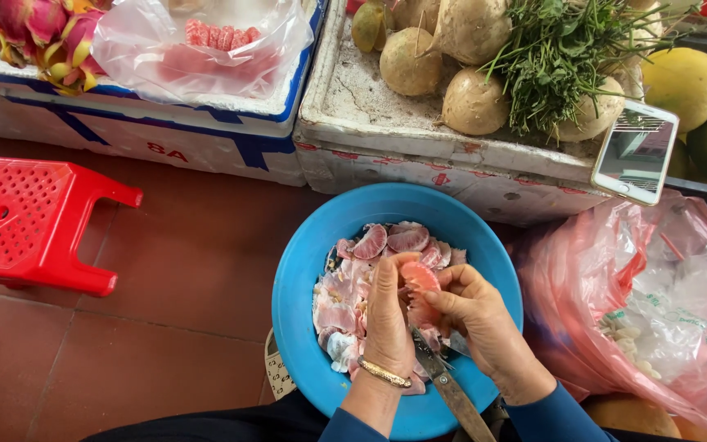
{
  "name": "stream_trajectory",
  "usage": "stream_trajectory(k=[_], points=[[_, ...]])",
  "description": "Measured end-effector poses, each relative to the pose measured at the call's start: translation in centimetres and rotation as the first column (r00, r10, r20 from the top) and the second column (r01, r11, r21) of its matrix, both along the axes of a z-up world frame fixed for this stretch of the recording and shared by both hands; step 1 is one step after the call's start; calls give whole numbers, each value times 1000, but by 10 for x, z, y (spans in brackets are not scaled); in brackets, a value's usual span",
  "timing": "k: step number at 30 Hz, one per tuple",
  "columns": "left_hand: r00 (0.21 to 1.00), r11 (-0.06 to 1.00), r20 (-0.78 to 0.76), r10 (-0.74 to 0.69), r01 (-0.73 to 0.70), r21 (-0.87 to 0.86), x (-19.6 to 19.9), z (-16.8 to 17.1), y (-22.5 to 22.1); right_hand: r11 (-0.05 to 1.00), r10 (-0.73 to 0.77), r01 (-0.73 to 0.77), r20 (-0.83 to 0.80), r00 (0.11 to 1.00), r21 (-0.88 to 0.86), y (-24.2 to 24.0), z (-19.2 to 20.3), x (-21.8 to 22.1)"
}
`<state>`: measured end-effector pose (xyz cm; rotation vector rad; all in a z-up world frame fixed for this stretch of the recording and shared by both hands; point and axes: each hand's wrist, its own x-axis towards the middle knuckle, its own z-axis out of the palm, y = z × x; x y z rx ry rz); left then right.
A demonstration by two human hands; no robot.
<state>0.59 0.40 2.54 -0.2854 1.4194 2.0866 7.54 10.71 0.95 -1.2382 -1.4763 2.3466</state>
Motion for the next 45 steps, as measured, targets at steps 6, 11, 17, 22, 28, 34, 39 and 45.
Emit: stream_trajectory(k=[6, 11, 17, 22, 28, 34, 39, 45], points=[[957, 965, 252, 146, -194, 176, -3, -26, 4, 988, 97, -98, 15, 995, 121, 10, 12, 9], [904, 855, 428, 25, -240, 459, -6, -25, -1, 214, 373, -931, 856, 359, 297, -18, -84, 57], [872, 793, 489, -18, -285, 539, -10, -33, -4, -6, 451, -994, 887, 97, 112, -27, -137, 84], [849, 793, 529, 17, -334, 510, -19, -40, -5, 537, 567, -836, 781, 262, -109, -7, -67, 65], [809, 768, 588, 12, -384, 513, -19, -38, -3, 971, 236, -240, 259, 936, -16, -4, 33, 83], [742, 799, 665, -88, -346, 492, -8, -28, 8, 478, 449, -727, 575, 685, 493, 2, 31, 115], [772, 698, 551, -316, -204, 687, 2, -34, 3, 376, 404, -766, 652, 642, 522, -1, 37, 114], [776, 734, 572, -263, -224, 641, 6, -27, 5, 253, 349, -700, 611, 710, 668, 0, 27, 122]])
